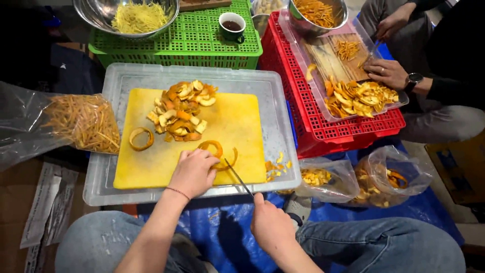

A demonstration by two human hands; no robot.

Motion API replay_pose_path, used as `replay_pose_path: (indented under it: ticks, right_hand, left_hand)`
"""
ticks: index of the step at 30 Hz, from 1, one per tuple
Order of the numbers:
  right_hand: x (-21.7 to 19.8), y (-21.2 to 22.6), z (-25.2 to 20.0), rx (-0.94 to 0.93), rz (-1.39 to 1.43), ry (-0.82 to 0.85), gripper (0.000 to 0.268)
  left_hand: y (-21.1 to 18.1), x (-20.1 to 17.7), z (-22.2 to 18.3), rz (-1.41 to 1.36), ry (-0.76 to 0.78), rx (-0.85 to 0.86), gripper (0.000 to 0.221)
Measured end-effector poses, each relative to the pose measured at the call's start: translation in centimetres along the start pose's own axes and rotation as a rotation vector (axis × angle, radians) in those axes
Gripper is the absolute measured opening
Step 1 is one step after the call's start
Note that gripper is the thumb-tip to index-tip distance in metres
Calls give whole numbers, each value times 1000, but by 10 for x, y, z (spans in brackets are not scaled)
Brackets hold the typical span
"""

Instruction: Slicing fruit peels into thin strips on a yellow cutting board using a knife in a food processing environment.

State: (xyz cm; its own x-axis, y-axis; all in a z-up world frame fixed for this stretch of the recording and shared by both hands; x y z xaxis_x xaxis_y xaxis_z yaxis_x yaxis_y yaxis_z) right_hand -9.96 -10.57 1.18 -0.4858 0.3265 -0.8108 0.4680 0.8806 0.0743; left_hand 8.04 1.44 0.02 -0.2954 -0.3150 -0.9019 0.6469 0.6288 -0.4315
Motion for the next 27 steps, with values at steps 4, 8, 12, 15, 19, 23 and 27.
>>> replay_pose_path:
  ticks: [4,8,12,15,19,23,27]
  right_hand:
    - [3,3,1,26,29,-18,21]
    - [7,9,-1,74,66,36,17]
    - [4,11,-1,84,70,51,15]
    - [8,12,1,63,69,76,18]
    - [12,8,4,65,72,74,17]
    - [5,8,2,87,81,90,20]
    - [-2,2,0,40,113,13,11]
  left_hand:
    - [9,2,1,-40,53,-36,24]
    - [13,9,-2,-84,133,-110,29]
    - [10,-3,-4,-69,88,-82,24]
    - [7,-30,-6,-121,-34,-31,26]
    - [35,-41,-3,-346,-130,-132,41]
    - [34,-23,-6,-248,132,-174,48]
    - [44,-16,-10,-212,165,-261,40]
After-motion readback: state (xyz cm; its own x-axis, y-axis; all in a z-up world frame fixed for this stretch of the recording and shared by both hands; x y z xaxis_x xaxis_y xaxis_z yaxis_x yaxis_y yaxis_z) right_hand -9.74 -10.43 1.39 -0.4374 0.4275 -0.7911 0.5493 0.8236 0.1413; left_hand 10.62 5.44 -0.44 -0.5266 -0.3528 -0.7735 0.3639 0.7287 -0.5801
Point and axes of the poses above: each hand's wrist, its own z-axis towards the middle knuckle, its own x-axis out of the palm, y = z × x, the point moved 9 cm from there along z, towards the middle knuckle, and after that the axes turned 1 degree about -x, right-handed, at the moved point
